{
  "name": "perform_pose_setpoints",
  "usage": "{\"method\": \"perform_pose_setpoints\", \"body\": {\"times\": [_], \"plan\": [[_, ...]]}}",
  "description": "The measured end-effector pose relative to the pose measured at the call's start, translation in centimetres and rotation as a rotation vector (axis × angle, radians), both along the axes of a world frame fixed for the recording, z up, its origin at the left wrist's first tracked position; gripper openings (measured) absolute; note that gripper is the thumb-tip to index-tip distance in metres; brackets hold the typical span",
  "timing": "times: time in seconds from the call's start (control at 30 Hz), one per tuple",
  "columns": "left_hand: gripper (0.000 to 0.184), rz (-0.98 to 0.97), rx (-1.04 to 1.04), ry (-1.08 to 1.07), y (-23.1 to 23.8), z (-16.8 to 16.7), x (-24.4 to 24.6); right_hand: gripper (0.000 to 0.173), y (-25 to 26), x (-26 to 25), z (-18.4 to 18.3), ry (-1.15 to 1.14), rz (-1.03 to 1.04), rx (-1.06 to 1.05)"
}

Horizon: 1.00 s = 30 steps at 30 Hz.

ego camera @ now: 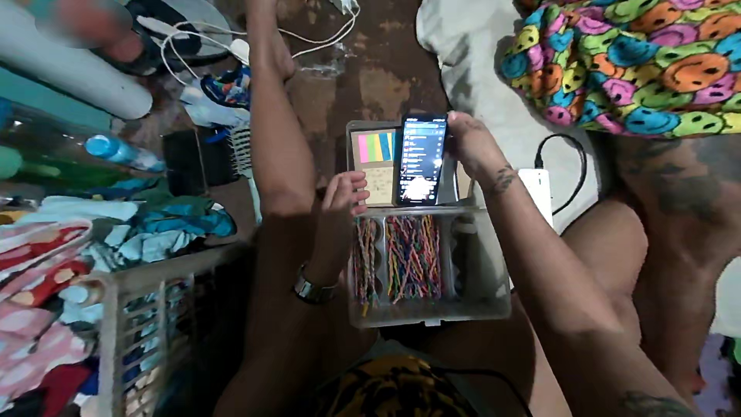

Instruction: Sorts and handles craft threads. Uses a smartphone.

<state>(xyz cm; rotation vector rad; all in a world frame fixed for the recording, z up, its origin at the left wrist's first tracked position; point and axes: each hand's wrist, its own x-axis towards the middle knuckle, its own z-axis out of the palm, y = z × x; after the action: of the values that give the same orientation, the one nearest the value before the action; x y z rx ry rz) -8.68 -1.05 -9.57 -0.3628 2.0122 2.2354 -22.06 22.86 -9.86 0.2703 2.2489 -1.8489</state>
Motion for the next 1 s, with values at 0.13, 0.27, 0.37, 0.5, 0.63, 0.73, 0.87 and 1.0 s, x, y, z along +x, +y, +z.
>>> {"method": "perform_pose_setpoints", "body": {"times": [0.13, 0.27, 0.37, 0.5, 0.63, 0.73, 0.87, 1.0], "plan": [[0.043, -0.032, -0.055, -0.01, -0.2, -0.1, 0.0, 0.041, -0.4, 0.2, -1.0, -0.021, 0.006, 0.054], [0.04, -0.066, -0.067, 0.036, -0.5, -0.4, 0.2, 0.038, -0.7, 0.3, -1.1, 0.029, -0.033, 0.113], [0.038, -0.09, -0.064, 0.064, -0.7, -0.5, 0.6, 0.034, -0.4, 1.0, -1.0, 0.123, -0.042, 0.186], [0.035, -0.084, -0.072, 0.088, -0.6, -0.5, 0.8, 0.034, -0.5, 5.7, 0.5, 0.387, -0.071, 0.326], [0.035, -0.083, -0.063, 0.117, -0.3, -0.2, 1.3, 0.026, -1.7, 13.5, 0.8, 0.389, 0.202, 0.416], [0.033, -0.115, -0.047, 0.171, 0.1, -0.3, 1.7, 0.024, -2.4, 16.5, -1.1, 0.141, 0.47, 0.544], [0.032, -0.176, -0.025, 0.124, 1.0, -0.3, 2.7, 0.032, -4.0, 18.5, -3.4, -0.158, 0.653, 0.716], [0.027, -0.299, -0.053, 0.086, 1.2, -0.9, 3.9, 0.027, -4.2, 19.2, -4.4, -0.172, 0.621, 0.718]]}}
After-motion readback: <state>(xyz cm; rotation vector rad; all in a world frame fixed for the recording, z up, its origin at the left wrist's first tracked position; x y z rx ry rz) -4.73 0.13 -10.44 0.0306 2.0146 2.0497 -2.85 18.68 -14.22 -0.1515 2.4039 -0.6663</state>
